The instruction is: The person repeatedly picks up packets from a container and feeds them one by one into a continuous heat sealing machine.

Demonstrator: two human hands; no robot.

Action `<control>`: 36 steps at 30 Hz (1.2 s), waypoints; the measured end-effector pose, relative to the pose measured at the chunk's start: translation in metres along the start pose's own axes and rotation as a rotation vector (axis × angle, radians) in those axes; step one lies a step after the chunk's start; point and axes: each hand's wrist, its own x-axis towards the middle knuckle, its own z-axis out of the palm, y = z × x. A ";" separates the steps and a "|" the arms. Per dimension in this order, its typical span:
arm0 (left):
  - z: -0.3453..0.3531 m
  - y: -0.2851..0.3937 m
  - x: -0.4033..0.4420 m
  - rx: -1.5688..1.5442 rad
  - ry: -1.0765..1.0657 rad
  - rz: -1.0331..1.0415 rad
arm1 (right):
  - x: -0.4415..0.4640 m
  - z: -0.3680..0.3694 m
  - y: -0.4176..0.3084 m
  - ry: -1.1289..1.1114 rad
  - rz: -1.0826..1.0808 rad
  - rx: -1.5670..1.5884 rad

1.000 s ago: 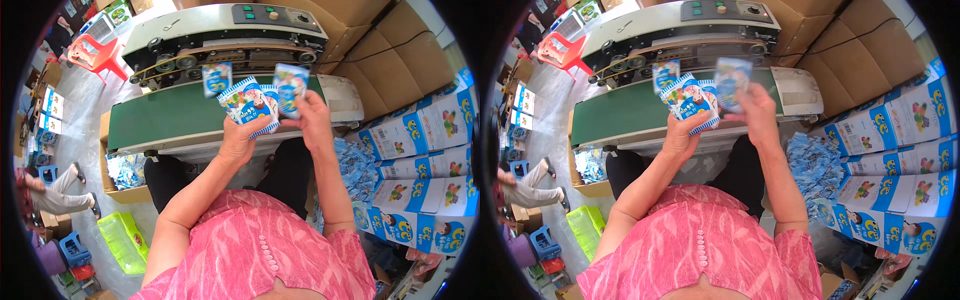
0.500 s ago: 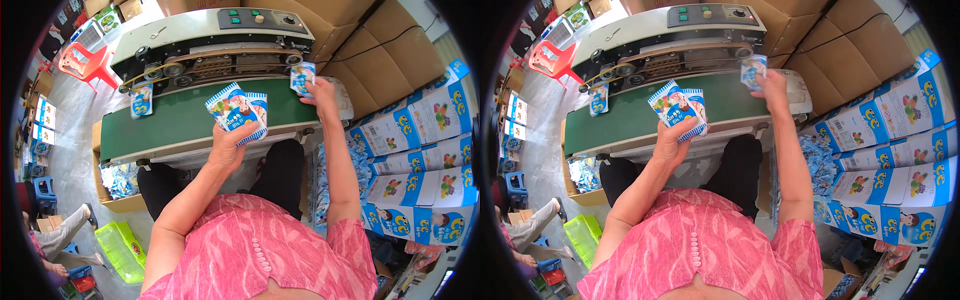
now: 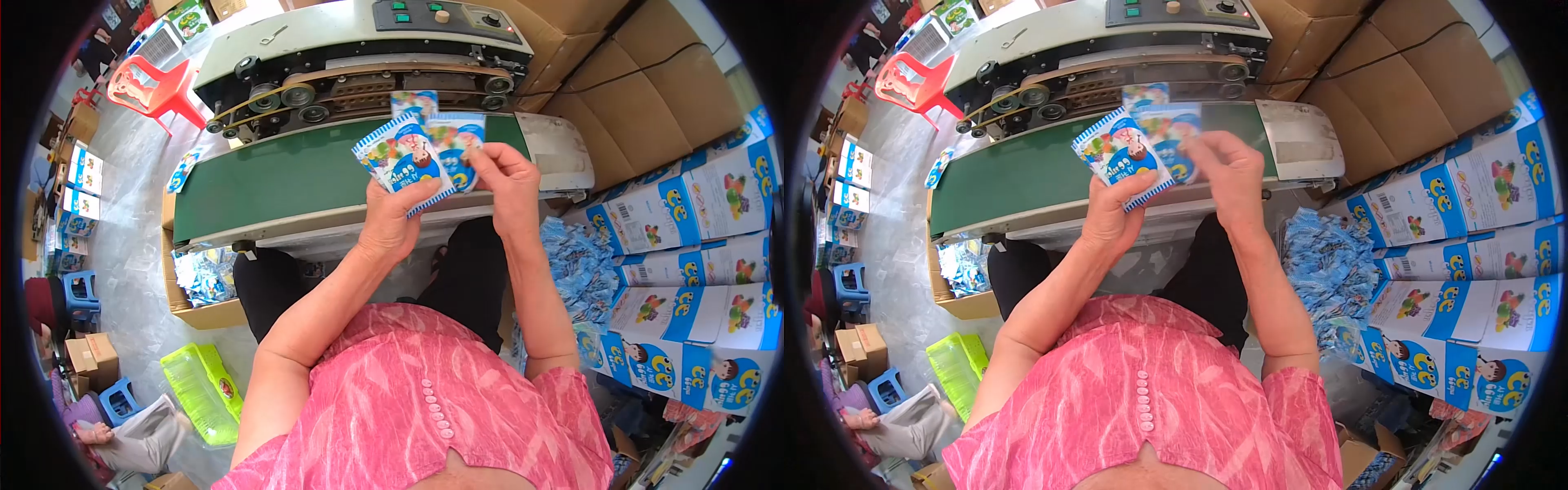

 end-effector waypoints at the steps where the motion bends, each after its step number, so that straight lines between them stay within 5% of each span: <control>1: -0.001 -0.001 0.001 0.008 0.009 0.001 | 0.000 -0.002 0.001 0.053 0.113 0.106; 7: 0.006 -0.012 0.004 0.014 0.007 -0.013 | -0.015 -0.004 -0.008 0.090 0.255 0.244; 14: 0.007 -0.003 0.000 0.064 -0.024 -0.148 | 0.046 -0.085 0.033 0.294 0.327 -0.007; 21: -0.002 0.003 0.004 0.078 -0.033 -0.074 | 0.087 -0.071 0.035 0.172 0.269 -0.438; 26: -0.001 0.009 0.007 0.140 0.024 -0.058 | 0.034 -0.039 0.006 0.081 0.186 -0.254; 28: 0.001 0.006 0.008 0.124 0.007 -0.067 | 0.008 -0.020 -0.006 -0.211 0.241 -0.022; 33: -0.005 -0.006 0.010 0.133 -0.043 -0.057 | -0.003 -0.029 0.003 -0.078 0.277 0.109; 36: -0.005 -0.009 0.010 0.177 -0.047 -0.035 | 0.007 -0.069 0.016 0.215 0.282 0.107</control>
